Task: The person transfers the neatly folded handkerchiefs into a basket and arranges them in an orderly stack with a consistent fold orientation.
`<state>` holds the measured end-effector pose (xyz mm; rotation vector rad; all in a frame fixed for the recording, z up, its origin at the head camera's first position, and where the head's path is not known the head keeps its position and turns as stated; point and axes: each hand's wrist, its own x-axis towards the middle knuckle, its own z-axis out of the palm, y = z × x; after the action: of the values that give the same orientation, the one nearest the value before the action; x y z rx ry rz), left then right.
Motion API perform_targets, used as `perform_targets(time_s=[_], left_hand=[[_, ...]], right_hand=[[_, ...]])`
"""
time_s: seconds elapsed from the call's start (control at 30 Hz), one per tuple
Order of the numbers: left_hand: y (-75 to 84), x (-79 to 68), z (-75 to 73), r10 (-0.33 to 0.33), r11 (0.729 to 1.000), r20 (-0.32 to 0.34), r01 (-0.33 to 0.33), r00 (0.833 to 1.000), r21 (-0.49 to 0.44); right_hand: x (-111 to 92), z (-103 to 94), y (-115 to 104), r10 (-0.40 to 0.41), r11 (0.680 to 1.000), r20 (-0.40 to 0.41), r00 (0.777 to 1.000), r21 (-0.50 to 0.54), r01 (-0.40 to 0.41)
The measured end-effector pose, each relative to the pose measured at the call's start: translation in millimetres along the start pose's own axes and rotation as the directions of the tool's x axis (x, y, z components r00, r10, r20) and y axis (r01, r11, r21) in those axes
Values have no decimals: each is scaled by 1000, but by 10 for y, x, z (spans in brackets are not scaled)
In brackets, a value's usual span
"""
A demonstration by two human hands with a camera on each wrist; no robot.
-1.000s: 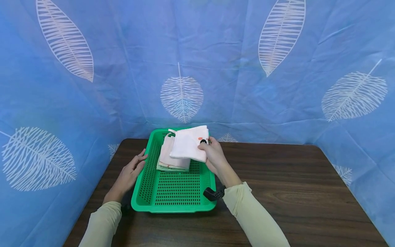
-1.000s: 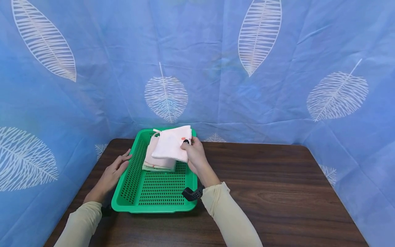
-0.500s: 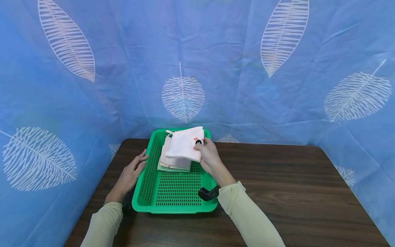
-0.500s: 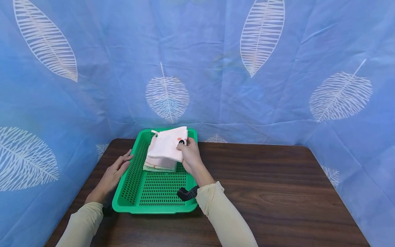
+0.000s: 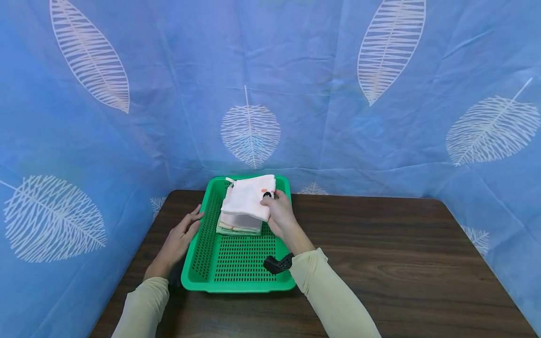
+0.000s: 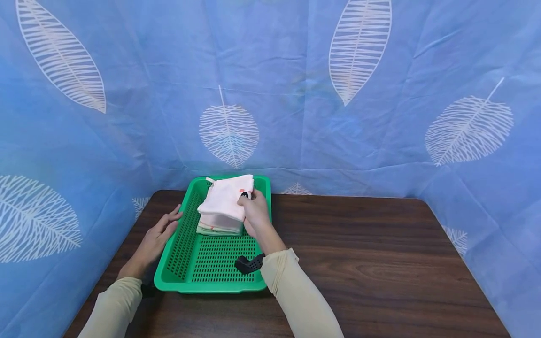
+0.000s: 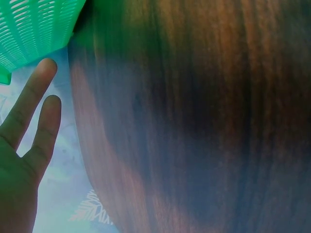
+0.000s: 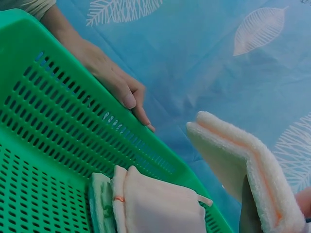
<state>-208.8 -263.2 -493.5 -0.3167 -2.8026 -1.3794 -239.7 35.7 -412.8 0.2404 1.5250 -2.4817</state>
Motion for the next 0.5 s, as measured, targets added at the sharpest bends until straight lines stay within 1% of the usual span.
perform_targets(time_s=[0.13,0.33,0.5], left_hand=[[-5,-2,1,2,1000,0,-2,1000,-4],[17,-5,-7,-3,1000,-2,3,1000,2],[32,-3,-7,0,1000,-9,0,1000,-4]], right_hand=[[30,30,54,4,1000,-16,1000,7,-4],[66,53,132,8,1000,-18,1000,14,-8],[104,74,164,-4,1000,-23,1000,6,4]])
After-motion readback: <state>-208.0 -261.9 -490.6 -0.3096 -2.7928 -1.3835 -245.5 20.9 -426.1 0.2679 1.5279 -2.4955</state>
